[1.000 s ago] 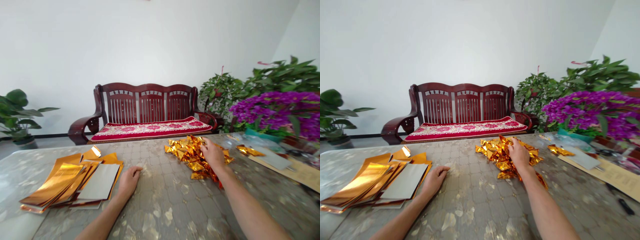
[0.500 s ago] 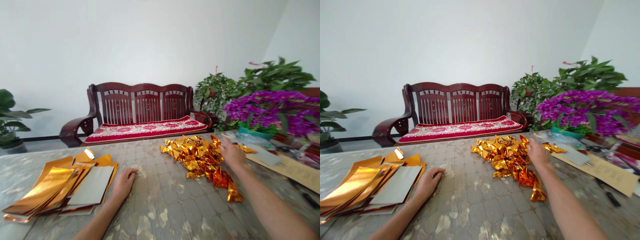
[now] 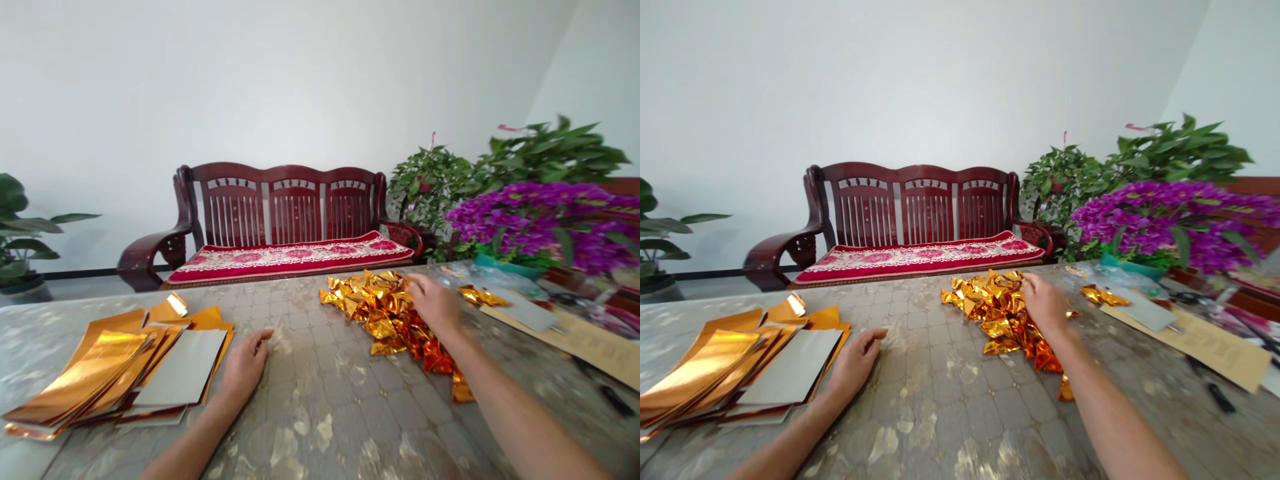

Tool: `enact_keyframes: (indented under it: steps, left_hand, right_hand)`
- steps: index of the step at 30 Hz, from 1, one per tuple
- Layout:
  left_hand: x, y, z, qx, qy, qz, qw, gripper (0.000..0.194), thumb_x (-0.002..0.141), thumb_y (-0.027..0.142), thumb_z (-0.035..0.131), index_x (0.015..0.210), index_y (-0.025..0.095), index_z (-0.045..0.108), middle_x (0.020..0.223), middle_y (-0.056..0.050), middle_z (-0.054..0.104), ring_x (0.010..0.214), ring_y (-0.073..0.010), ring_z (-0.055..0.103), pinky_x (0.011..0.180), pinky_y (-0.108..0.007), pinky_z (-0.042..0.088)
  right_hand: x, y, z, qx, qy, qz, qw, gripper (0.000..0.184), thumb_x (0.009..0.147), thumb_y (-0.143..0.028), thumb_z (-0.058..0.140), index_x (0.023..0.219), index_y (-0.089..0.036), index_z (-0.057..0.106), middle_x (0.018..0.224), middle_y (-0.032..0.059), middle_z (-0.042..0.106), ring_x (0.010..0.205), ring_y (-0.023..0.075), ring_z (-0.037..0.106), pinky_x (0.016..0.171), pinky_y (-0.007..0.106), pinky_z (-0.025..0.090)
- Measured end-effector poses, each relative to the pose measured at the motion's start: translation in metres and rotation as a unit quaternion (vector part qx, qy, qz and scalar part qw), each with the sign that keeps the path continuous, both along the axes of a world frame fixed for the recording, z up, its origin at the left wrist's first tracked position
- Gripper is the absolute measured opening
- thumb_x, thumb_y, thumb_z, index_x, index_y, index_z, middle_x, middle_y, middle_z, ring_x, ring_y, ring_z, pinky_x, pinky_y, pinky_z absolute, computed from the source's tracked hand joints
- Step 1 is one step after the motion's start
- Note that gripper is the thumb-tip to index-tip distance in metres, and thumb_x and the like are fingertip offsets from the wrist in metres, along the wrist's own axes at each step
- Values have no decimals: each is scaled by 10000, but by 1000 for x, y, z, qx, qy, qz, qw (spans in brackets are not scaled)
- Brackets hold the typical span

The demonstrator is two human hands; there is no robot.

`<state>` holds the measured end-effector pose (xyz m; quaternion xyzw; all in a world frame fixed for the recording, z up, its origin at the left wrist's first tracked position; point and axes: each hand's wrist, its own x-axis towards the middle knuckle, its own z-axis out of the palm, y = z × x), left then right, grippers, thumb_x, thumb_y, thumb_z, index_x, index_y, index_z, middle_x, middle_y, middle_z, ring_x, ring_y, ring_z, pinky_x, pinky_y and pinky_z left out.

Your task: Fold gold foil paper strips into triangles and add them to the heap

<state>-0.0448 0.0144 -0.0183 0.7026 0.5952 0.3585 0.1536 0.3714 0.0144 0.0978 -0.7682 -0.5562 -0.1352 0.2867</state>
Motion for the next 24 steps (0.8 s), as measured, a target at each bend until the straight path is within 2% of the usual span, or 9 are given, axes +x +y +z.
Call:
enact_keyframes:
  steps: [2,5,8,10,14,17,21,24]
  left_hand:
    - [0,-1,1,27,-1,14,1000,350,893,243,418,1151,197,649,1140,-47,707,1064,-191,642,970,-330,473]
    - [-3,-1,10,41,15,35,998,360,889,237,431,1187,191,629,1158,-59,692,1092,-203,620,991,-345,456]
    - [-11,1,27,26,48,54,997,379,884,228,440,1224,197,605,1170,-65,680,1105,-210,608,978,-346,458]
    - [-19,3,39,10,81,67,994,393,878,227,444,1240,208,595,1164,-66,675,1093,-217,610,960,-354,461]
    - [-41,8,55,-44,157,73,984,371,879,246,440,1205,212,614,1169,-74,672,1063,-221,631,925,-338,470]
    - [-62,9,63,-64,241,86,964,371,868,248,450,1193,188,617,1189,-105,661,1127,-255,612,946,-352,458]
    - [-94,2,71,-104,359,108,921,381,869,331,474,1198,194,605,1234,-138,620,1145,-320,592,881,-409,485]
    - [-120,-6,68,-137,399,101,901,415,819,364,546,1192,193,608,1238,-149,604,1138,-330,592,867,-410,484]
  right_hand:
    - [-42,1,-6,-15,21,81,996,331,920,-308,466,1153,-267,697,967,48,760,860,218,691,762,303,491]
    - [-106,-3,-24,-58,22,209,976,310,924,-294,471,1120,-291,711,1008,16,763,905,192,697,797,277,484]
    - [-153,-10,-50,-99,28,277,955,307,909,-259,490,1115,-295,714,1047,11,758,954,191,699,815,269,480]
    - [-171,-13,-66,-117,33,302,946,323,901,-231,489,1126,-295,710,1077,12,751,986,197,694,830,276,480]
    - [-183,-14,-91,-116,84,306,941,307,888,-220,510,1109,-283,713,1105,7,742,1029,200,679,854,278,478]
    - [-181,-11,-102,-100,124,309,938,295,882,-199,511,1082,-260,719,1109,9,739,1044,188,666,887,273,468]
    - [-178,-8,-107,-95,151,323,930,274,874,-187,515,1037,-243,728,1079,12,741,1028,176,660,900,263,458]
    - [-179,-9,-105,-101,141,319,932,275,874,-178,508,1019,-241,733,1063,20,736,1009,174,658,882,256,457]
